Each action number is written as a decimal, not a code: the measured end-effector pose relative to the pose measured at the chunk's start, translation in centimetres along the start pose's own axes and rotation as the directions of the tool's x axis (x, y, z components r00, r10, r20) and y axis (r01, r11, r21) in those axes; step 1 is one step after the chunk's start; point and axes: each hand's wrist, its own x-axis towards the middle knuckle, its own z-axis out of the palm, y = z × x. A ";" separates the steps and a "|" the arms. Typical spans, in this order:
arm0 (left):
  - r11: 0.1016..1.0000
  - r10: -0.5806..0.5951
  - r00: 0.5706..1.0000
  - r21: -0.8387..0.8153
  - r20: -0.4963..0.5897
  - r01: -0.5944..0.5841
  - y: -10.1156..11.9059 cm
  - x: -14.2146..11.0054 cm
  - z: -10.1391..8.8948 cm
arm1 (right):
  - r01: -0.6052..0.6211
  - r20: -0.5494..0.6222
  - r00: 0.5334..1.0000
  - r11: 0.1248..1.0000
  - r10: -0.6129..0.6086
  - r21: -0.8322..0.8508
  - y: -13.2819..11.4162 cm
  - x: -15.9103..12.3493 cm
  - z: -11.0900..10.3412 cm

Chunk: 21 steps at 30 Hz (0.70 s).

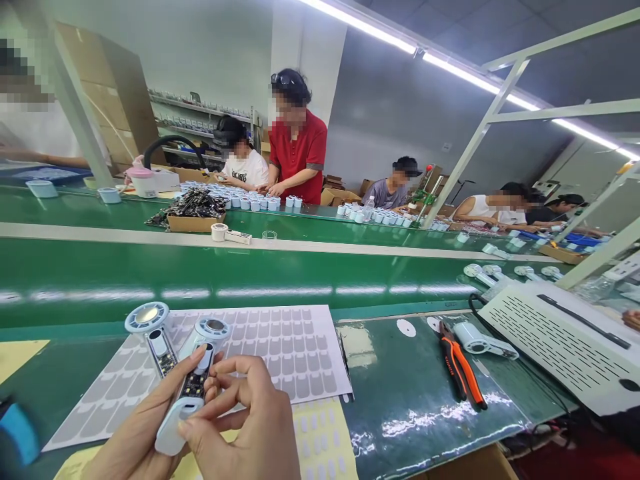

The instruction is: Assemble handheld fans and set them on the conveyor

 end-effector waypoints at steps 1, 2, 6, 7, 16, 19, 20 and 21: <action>1.000 -0.002 1.000 0.001 0.006 0.002 0.0 0.0 -0.1 | 0.002 0.006 1.000 1.000 -0.002 -0.004 -0.1 0.0 0.0; 1.000 -0.003 1.000 0.003 0.013 0.003 0.0 0.1 -0.3 | -0.001 0.010 1.000 1.000 0.001 -0.012 -0.2 -0.1 0.0; 1.000 0.014 1.000 0.014 0.016 -0.014 -0.1 0.2 -0.7 | -0.027 0.015 1.000 0.999 0.027 -0.046 -0.7 -0.2 0.1; 1.000 0.016 1.000 0.014 0.008 -0.017 -0.1 0.2 -0.7 | -0.032 0.015 0.999 0.998 0.032 -0.050 -0.8 -0.3 0.1; 0.999 0.042 0.999 0.017 -0.018 -0.041 -0.2 -0.1 -0.7 | 0.004 0.018 1.000 0.999 -0.003 -0.050 -0.4 -0.2 0.2; 0.998 0.066 0.997 0.025 -0.033 -0.065 -0.4 -0.3 -0.5 | 0.053 0.005 0.999 0.995 -0.053 -0.090 0.2 -0.5 0.5; 0.997 0.067 0.997 0.029 -0.046 -0.066 -0.4 -0.5 -0.4 | 0.084 0.000 0.996 0.990 -0.084 -0.112 0.5 -0.7 0.6; 0.998 0.059 0.996 0.028 -0.060 -0.057 -0.5 -0.8 -0.2 | 0.122 -0.003 0.992 0.982 -0.124 -0.143 0.7 -0.9 0.7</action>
